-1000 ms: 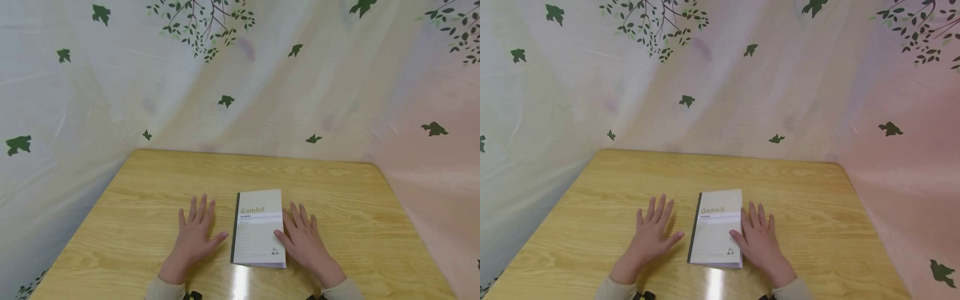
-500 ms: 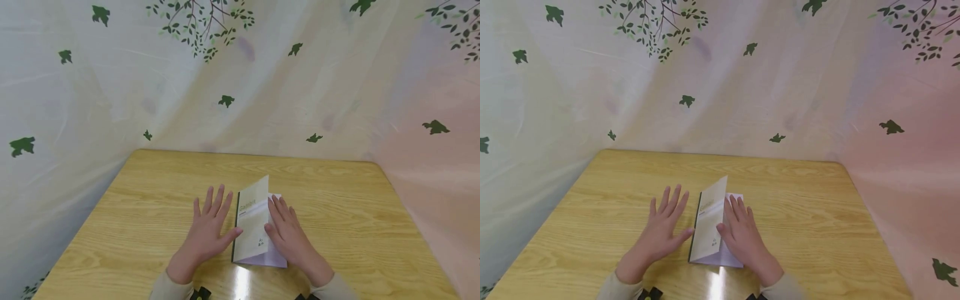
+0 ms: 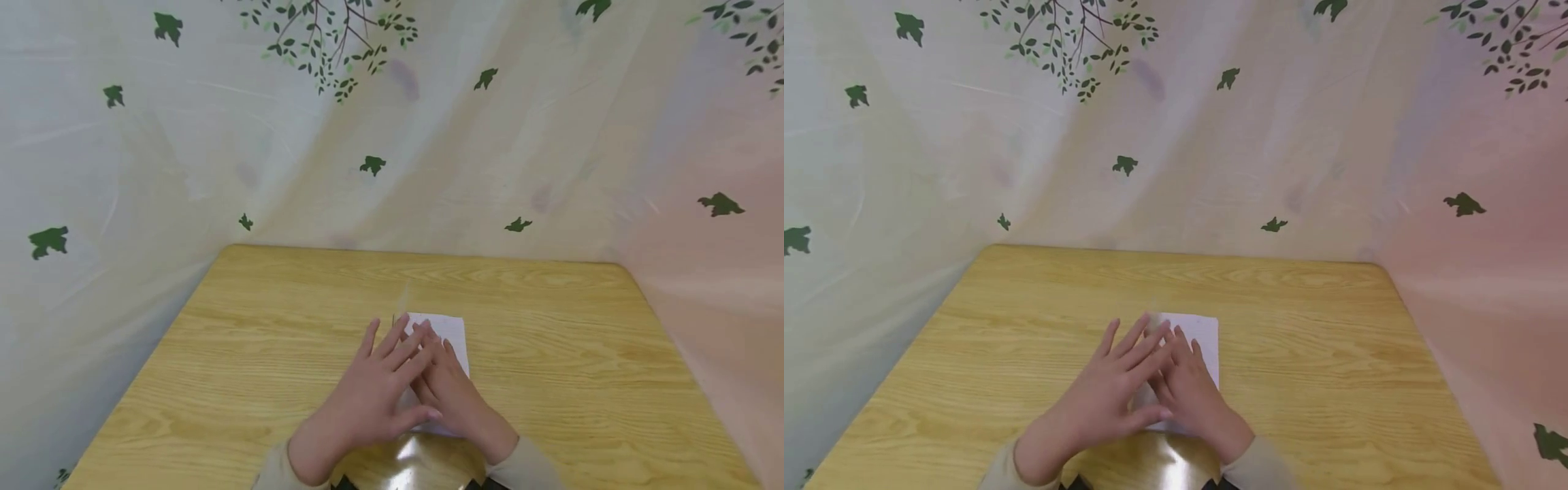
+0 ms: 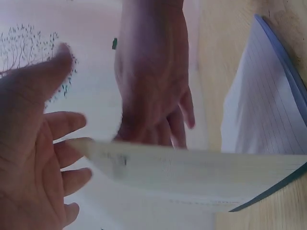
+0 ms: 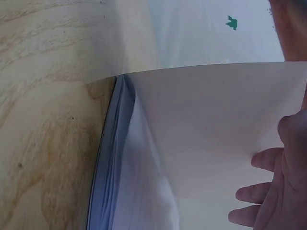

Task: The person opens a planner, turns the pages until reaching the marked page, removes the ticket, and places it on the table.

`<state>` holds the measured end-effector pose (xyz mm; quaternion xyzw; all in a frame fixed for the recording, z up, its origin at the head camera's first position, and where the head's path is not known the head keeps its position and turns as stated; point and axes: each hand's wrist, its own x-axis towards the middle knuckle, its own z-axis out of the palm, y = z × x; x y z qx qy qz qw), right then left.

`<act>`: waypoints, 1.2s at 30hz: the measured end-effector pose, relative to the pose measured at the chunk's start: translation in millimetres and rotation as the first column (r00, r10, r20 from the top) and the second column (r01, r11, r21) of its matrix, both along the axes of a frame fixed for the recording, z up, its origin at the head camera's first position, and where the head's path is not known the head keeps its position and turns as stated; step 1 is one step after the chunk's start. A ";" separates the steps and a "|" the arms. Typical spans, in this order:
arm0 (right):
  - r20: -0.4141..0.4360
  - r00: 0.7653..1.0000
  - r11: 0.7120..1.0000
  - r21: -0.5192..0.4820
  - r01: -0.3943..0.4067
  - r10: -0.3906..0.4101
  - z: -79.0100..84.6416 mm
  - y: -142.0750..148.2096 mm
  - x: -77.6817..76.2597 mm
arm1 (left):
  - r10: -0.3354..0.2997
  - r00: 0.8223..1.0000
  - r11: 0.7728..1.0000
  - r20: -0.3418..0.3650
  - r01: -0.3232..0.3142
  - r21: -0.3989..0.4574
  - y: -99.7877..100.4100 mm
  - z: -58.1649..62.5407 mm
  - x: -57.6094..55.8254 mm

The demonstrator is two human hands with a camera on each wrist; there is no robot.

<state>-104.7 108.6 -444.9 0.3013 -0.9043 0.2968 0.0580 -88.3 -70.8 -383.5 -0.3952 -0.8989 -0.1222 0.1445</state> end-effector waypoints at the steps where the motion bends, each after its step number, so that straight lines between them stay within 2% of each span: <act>1: -0.003 1.000 1.000 0.027 -0.010 0.010 -1.0 -0.7 -0.8 | -0.007 1.000 0.999 -0.009 0.006 -0.037 0.5 0.8 0.6; 4: 0.000 1.000 0.995 0.104 -0.009 0.009 -4.2 -1.5 -5.6 | -0.003 1.000 0.993 -0.021 0.001 -0.117 -0.8 2.5 2.5; 6: 0.031 0.999 0.988 0.155 0.023 -0.028 -6.7 -0.2 -11.0 | 0.018 0.999 0.990 -0.027 -0.022 -0.143 -3.5 2.4 2.9; 12: 0.050 0.987 0.934 0.333 0.131 -0.156 -17.4 8.3 -39.5 | 0.088 0.995 0.986 -0.051 -0.094 -0.137 -17.4 -2.3 0.6; 17: 0.084 0.972 0.906 0.386 0.173 -0.221 -27.1 20.2 -62.5 | 0.151 0.988 0.980 -0.032 -0.153 -0.128 -32.5 -10.0 -1.6; 21: 0.155 0.957 0.911 0.376 0.173 -0.246 -32.2 30.5 -75.8 | 0.206 0.978 0.971 0.018 -0.202 -0.126 -46.0 -18.8 -4.7; 27: 0.234 0.929 0.913 0.361 0.192 -0.288 -35.2 44.2 -89.7 | 0.270 0.951 0.959 0.148 -0.252 -0.132 -62.7 -37.8 -10.6; 30: 0.246 0.919 0.901 0.386 0.199 -0.309 -34.1 47.0 -94.8 | 0.284 0.936 0.956 0.209 -0.262 -0.130 -68.8 -47.6 -14.0; 33: 0.254 0.914 0.896 0.397 0.199 -0.316 -31.7 46.9 -96.9 | 0.282 0.928 0.958 0.245 -0.260 -0.118 -74.0 -56.6 -16.9; 36: 0.248 0.918 0.898 0.395 0.195 -0.309 -29.7 46.0 -96.5 | 0.282 0.916 0.959 0.285 -0.258 -0.120 -78.2 -63.4 -19.1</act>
